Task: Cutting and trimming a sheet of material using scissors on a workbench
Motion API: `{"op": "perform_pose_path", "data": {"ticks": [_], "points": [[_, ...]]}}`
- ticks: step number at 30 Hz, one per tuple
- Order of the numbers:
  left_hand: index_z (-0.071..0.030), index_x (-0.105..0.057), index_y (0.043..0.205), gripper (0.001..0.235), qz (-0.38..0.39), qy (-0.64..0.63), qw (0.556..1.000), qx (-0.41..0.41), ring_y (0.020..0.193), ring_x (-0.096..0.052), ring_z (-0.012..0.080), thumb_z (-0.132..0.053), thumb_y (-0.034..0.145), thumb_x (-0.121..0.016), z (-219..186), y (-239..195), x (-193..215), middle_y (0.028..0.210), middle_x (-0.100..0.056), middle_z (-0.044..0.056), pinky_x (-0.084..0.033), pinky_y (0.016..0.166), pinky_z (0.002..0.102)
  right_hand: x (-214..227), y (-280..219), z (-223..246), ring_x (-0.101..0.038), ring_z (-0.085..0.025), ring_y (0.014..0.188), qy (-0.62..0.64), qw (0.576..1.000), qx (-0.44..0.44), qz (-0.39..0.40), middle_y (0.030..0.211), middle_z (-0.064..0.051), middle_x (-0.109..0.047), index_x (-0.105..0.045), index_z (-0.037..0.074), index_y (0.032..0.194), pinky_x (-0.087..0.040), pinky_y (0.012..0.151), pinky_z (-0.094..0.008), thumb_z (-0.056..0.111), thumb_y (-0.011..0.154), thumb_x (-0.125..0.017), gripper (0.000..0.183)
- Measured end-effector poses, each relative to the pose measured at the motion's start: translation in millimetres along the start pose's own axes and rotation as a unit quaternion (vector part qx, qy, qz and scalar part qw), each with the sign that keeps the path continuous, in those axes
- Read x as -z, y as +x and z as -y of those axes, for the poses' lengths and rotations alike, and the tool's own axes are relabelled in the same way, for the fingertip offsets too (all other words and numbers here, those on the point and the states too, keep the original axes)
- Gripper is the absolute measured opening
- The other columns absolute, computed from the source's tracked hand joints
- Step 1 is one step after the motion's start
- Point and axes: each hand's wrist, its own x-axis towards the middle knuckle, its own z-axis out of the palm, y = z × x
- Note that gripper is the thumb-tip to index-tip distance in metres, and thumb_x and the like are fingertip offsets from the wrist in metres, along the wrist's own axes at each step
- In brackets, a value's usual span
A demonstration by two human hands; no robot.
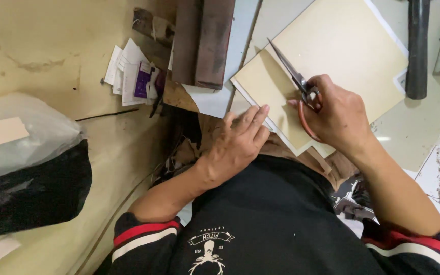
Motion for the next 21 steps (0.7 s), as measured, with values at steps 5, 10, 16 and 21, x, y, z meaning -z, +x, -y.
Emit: {"op": "perform_pose_path", "data": {"ticks": [5, 10, 16, 21], "points": [[-0.008, -0.060, 0.093, 0.009, 0.006, -0.050, 0.998, -0.027, 0.123, -0.060, 0.0300, -0.011, 0.099, -0.056, -24, -7, 4, 0.128, -0.067, 0.019, -0.038, 0.093, 0.045, -2, -2, -10, -0.071, -0.039, 0.077, -0.043, 0.998, -0.015, -0.039, 0.079, -0.012, -0.067, -0.058, 0.012, 0.121, -0.054, 0.065, -0.051, 0.027, 0.091, -0.081, 0.040], [-0.009, -0.063, 0.093, 0.007, 0.050, -0.083, 0.995, -0.028, 0.129, -0.054, 0.0282, -0.010, 0.098, -0.060, -10, -11, 0, 0.137, -0.064, 0.016, -0.038, 0.090, 0.043, 3, -3, -4, -0.070, -0.039, 0.075, -0.006, 0.998, 0.011, -0.058, 0.078, -0.014, -0.066, -0.059, 0.009, 0.117, -0.053, 0.065, -0.050, 0.025, 0.094, -0.082, 0.036], [-0.004, -0.060, 0.099, 0.008, 0.044, -0.021, 0.996, 0.072, 0.129, -0.054, 0.0319, -0.006, 0.094, -0.067, 9, -6, 2, 0.142, -0.058, 0.020, -0.042, 0.091, 0.047, 6, -4, 2, -0.071, -0.042, 0.077, -0.020, 0.998, 0.010, -0.053, 0.082, -0.016, -0.069, -0.058, 0.006, 0.119, -0.053, 0.064, -0.053, 0.016, 0.088, -0.080, 0.039], [-0.002, -0.059, 0.102, 0.007, 0.040, -0.088, 0.995, 0.005, 0.134, -0.056, 0.0367, -0.005, 0.097, -0.061, -28, -3, 9, 0.136, -0.061, 0.026, -0.043, 0.099, 0.052, -1, -4, -6, -0.071, -0.039, 0.075, -0.038, 0.998, -0.009, -0.053, 0.082, -0.013, -0.069, -0.060, 0.008, 0.119, -0.053, 0.063, -0.050, 0.024, 0.092, -0.081, 0.038]]}}
